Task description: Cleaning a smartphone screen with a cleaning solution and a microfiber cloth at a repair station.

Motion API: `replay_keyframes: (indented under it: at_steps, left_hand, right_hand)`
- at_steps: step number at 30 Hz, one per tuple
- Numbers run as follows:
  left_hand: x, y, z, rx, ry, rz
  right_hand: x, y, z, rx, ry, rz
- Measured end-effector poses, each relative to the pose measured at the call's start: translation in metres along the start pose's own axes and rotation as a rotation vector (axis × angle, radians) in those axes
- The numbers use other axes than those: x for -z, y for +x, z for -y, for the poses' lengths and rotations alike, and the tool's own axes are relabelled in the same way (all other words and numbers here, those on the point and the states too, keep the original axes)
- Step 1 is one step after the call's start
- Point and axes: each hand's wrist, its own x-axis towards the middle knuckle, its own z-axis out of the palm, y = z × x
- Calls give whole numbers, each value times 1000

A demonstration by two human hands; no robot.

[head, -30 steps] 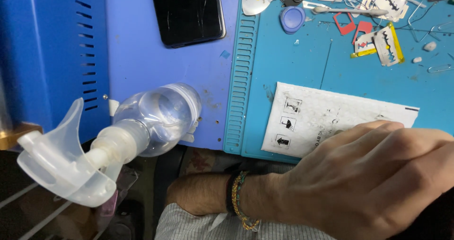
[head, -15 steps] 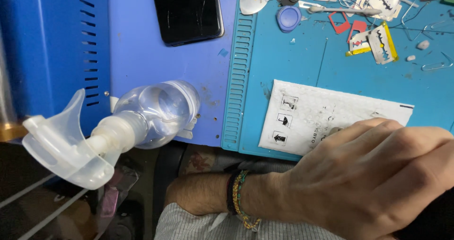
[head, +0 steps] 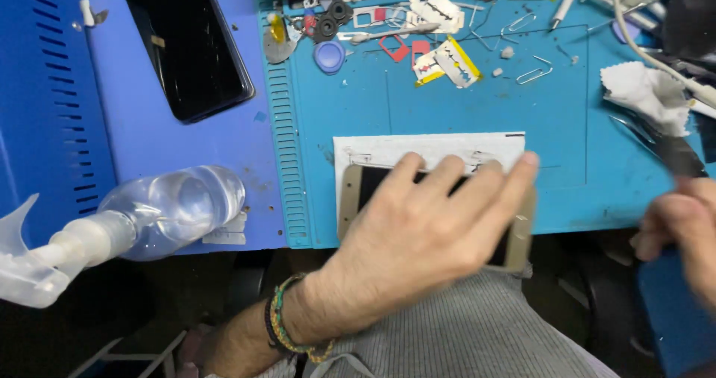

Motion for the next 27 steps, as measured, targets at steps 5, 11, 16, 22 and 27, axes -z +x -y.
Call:
replay_keyframes:
  at_steps: [5, 11, 16, 22, 27]
  left_hand:
    - [-13, -7, 11, -8, 164, 8]
    - [-21, -14, 14, 8, 123, 53]
    - [-15, -19, 13, -26, 130, 36]
    - [30, -47, 28, -62, -160, -278]
    - [33, -99, 35, 40, -163, -446]
  right_hand:
    - [-27, 7, 69, 127, -307, 2]
    - [-19, 18, 71, 378, -682, -184]
    - [-21, 23, 40, 402, -587, -191]
    - [-33, 77, -86, 306, -146, -24]
    - [-44, 139, -18, 565, 2, -153]
